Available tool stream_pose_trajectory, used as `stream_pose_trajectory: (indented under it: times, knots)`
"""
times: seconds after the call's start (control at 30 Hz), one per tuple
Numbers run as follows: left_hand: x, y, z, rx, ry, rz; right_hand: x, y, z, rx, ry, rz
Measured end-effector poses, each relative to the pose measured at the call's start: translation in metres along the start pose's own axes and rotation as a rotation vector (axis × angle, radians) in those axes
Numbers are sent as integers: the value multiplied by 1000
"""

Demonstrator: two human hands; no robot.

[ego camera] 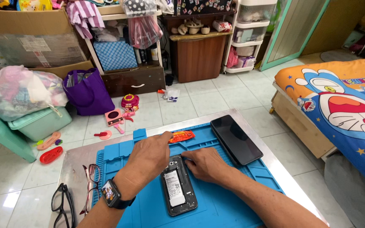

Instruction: The person uses a small metal tool to pry and separate the back cover of a disassembled smartphone resting on a blue work mat. The hands carefully work along the edges of the device to loosen the casing while the camera moves frequently.

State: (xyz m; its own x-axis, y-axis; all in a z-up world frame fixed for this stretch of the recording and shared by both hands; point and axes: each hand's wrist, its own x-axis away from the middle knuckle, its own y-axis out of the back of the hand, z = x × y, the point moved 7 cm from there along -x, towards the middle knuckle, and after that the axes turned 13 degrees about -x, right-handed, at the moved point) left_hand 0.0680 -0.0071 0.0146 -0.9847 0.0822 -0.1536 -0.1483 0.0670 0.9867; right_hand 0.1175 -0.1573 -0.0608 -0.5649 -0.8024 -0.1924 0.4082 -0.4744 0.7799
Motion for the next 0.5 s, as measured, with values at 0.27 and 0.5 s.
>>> stream_pose_trajectory:
  times: [0.27,0.5]
  knots:
    - [-1,4,-1,-20,25,21,0,-1,1,-23,-14,28]
    - [3,8,-7,48,-27,76,1,2,7,-36,14,16]
